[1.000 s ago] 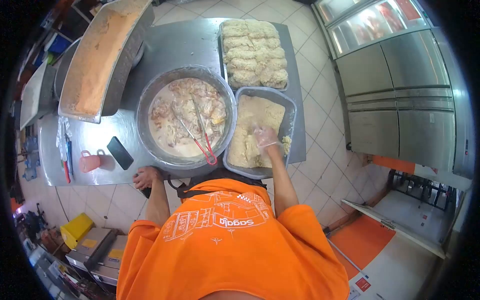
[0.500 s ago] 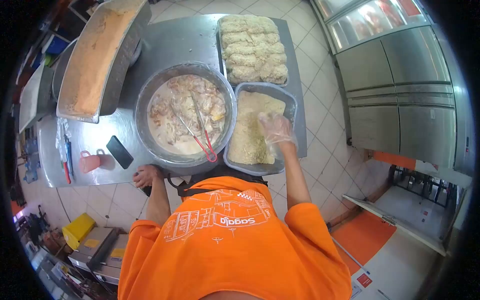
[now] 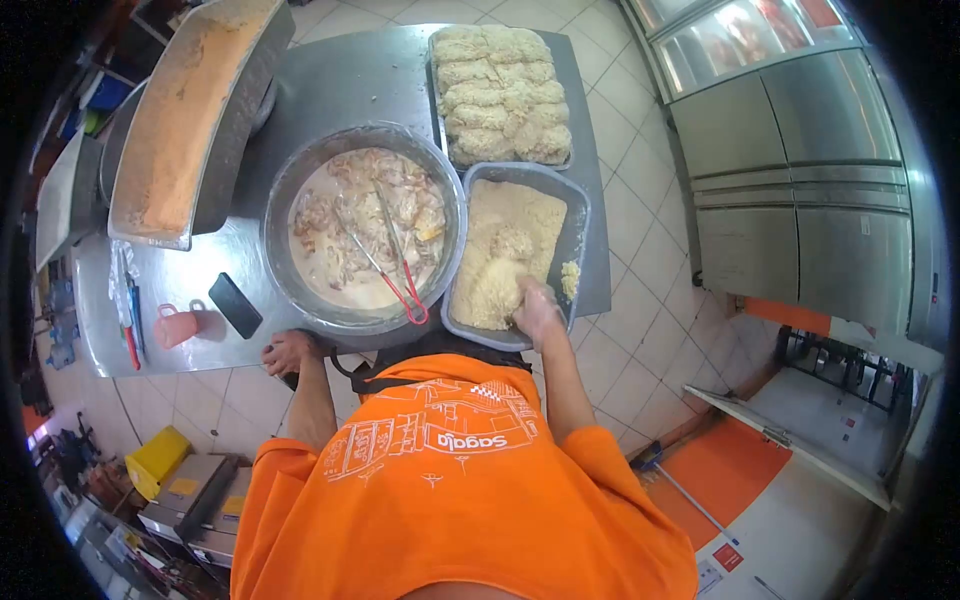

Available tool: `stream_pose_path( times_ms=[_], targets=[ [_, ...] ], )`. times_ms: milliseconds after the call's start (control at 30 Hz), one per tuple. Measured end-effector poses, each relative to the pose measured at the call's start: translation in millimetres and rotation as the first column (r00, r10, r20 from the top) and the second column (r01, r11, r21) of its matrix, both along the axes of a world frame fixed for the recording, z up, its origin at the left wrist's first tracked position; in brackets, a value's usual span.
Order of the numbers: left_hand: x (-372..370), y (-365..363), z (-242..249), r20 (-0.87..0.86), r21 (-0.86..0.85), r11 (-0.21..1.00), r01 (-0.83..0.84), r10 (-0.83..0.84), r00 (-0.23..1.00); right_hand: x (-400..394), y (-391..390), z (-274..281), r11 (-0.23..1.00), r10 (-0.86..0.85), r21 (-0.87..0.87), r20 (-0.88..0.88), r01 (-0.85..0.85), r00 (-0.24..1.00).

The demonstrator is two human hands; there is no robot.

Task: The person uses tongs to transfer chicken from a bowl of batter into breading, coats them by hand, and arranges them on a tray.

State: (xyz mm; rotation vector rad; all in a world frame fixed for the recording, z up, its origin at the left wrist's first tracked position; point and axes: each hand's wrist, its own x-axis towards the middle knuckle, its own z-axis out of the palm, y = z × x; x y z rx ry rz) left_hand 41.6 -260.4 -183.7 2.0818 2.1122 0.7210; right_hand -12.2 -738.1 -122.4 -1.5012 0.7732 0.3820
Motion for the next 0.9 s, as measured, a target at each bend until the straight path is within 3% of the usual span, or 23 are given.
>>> stream_pose_path(
  times_ms=[33,67,100,167,200,233,267,300,367,433,467,533,667,733,767,833,900],
  targets=[
    [0.7,-0.7,1.8,-0.003,0.005,1.0,-0.003,0.003,1.0,9.4,7.9,27.2,0.905,-0.336,0.277,-0.004,0.324,0.942],
    [0.6,-0.3,3.1,-0.008,0.011,1.0,-0.003,0.003,1.0,19.9,16.8,56.7,0.904,-0.336,0.28,-0.007,0.325,0.942],
    [0.1,0.6,2.6,-0.01,0.015,1.0,-0.002,0.002,1.0,33.9,24.4,86.7,0.885,-0.394,0.309,0.098,0.349,0.914],
    [1.5,1.3,-1.0,-0.014,0.019,1.0,0.001,-0.001,1.0,57.8,23.7,106.5,0.864,-0.452,0.341,0.202,0.37,0.869],
    [1.9,-0.1,1.5,-0.017,0.022,1.0,0.001,-0.001,1.0,72.1,18.6,107.8,0.967,-0.159,-0.178,0.131,0.181,0.979],
    [3.4,-2.0,4.2,-0.019,0.024,1.0,-0.001,0.002,1.0,84.7,15.2,106.9,0.779,0.079,-0.617,-0.085,-0.115,0.993],
    [4.1,-3.7,7.1,-0.023,0.028,1.0,-0.006,0.006,1.0,94.3,15.1,97.5,0.779,0.083,-0.615,-0.086,-0.118,0.993],
    [3.4,-2.4,5.1,-0.027,0.032,0.999,-0.009,0.01,1.0,102.2,18.5,78.4,0.69,0.168,-0.704,-0.073,-0.17,0.983],
    [0.9,1.5,-3.7,-0.039,0.042,0.999,-0.005,0.007,0.999,107.6,29.0,29.9,0.477,0.324,-0.847,-0.078,-0.234,0.943],
    [-0.2,2.9,-4.7,-0.032,0.047,0.999,0.005,-0.003,0.999,116.0,40.0,18.2,0.227,0.459,-0.946,-0.105,-0.231,0.882],
    [1.8,2.8,-6.3,-0.026,0.046,0.999,0.006,-0.005,1.0,118.9,36.8,17.5,0.225,0.457,-0.949,-0.098,-0.222,0.884],
    [2.4,-3.3,5.5,-0.029,0.039,0.999,-0.007,0.008,1.0,118.2,41.4,49.3,0.34,0.379,-0.924,-0.036,-0.175,0.925],
    [3.2,-6.4,11.7,-0.03,0.036,0.999,-0.03,0.032,0.999,106.9,44.0,35.2,0.284,0.448,-0.919,-0.125,-0.273,0.886],
    [0.5,-4.7,10.8,-0.038,0.03,0.999,-0.033,0.034,0.999,103.8,15.3,43.0,0.575,0.546,-0.745,0.043,-0.338,0.836],
    [3.4,-5.2,8.6,-0.036,0.023,0.999,-0.039,0.039,0.999,101.3,4.2,51.1,0.568,0.551,-0.751,0.043,-0.337,0.833],
    [3.5,-3.8,6.3,-0.042,0.019,0.999,-0.049,0.05,0.998,88.1,-0.5,87.8,0.409,0.692,-0.711,-0.168,-0.573,0.702],
    [1.7,-2.0,4.9,-0.051,0.021,0.998,-0.052,0.053,0.997,81.7,-5.8,95.9,0.346,0.733,-0.669,-0.244,-0.658,0.634]
  ],
)
